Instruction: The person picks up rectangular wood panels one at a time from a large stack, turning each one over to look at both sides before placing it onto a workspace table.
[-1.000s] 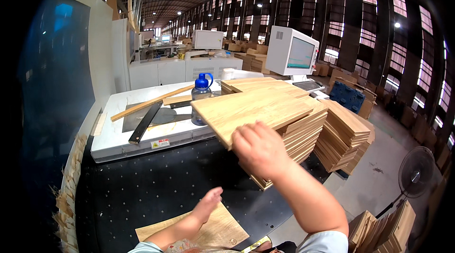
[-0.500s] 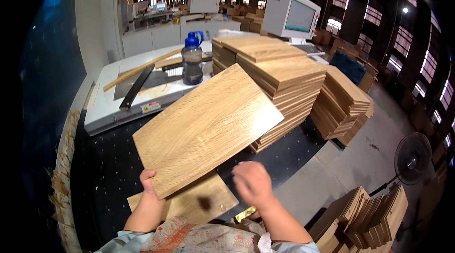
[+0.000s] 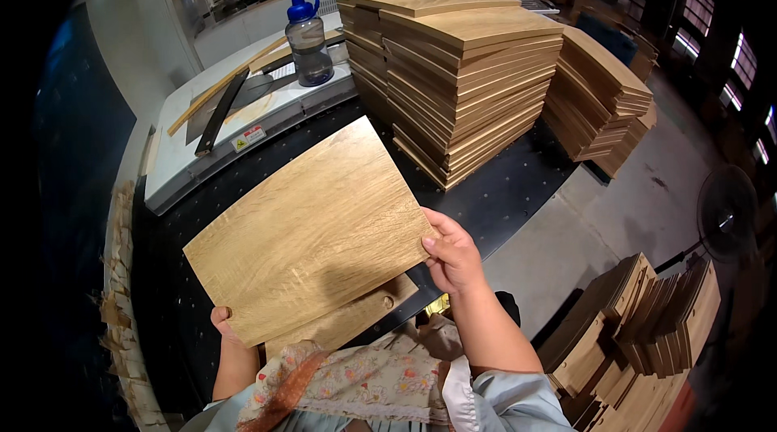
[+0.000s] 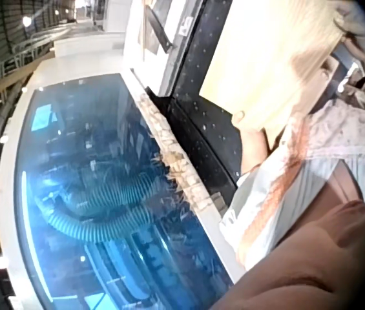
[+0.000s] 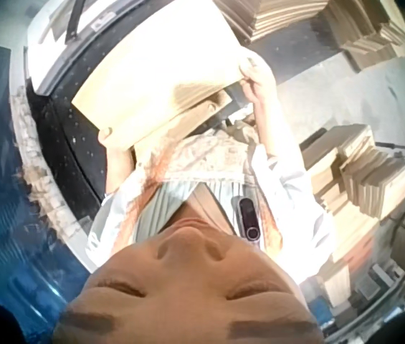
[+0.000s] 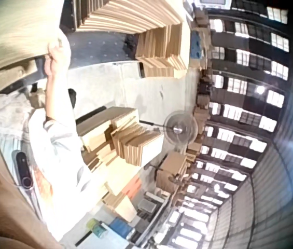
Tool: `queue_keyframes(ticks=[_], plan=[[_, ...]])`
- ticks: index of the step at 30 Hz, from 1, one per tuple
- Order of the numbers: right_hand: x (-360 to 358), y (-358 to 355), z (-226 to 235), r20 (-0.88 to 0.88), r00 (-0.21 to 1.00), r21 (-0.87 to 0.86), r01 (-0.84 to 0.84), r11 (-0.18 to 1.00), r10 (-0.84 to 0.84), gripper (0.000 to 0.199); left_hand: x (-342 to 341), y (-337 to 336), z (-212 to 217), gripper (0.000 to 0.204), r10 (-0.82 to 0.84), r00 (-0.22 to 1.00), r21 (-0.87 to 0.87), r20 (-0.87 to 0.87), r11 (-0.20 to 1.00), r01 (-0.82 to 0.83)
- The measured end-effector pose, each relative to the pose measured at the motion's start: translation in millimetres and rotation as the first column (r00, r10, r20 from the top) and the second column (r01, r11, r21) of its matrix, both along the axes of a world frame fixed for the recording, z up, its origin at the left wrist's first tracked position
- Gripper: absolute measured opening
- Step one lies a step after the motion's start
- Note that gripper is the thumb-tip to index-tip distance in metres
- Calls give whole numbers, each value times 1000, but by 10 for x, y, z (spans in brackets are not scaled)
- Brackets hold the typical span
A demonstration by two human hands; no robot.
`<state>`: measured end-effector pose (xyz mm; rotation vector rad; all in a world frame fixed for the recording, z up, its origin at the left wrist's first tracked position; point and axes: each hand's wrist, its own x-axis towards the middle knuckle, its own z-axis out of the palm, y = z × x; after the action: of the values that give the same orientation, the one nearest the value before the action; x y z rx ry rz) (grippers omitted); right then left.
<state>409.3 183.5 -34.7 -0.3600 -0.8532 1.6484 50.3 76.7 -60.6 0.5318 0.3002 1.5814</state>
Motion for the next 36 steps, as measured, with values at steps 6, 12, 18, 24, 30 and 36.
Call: queue_keyframes(ticks=[6,12,18,24,30,36], plan=[[38,41,114,-149,977,-12,-155,988,151,42,-132,42,-61,78,63,995,20,-79,998,-62],[76,97,192,-2,992,49,-123,991,123,40,-147,61,-171,69,148,984,-14,-94,989,-150],[90,111,351,53,994,-6,-93,996,93,43,-82,100,132,66,174,972,-45,-156,982,-183],[26,205,233,71,996,-71,-50,996,55,49,-164,227,325,64,177,976,-8,-128,984,-179],[53,274,138,146,987,-54,-54,997,61,54,-203,315,614,60,229,946,-139,-228,954,-264],[335,288,-163,191,980,-29,70,997,-63,61,-36,506,929,52,202,881,22,-427,977,-213]])
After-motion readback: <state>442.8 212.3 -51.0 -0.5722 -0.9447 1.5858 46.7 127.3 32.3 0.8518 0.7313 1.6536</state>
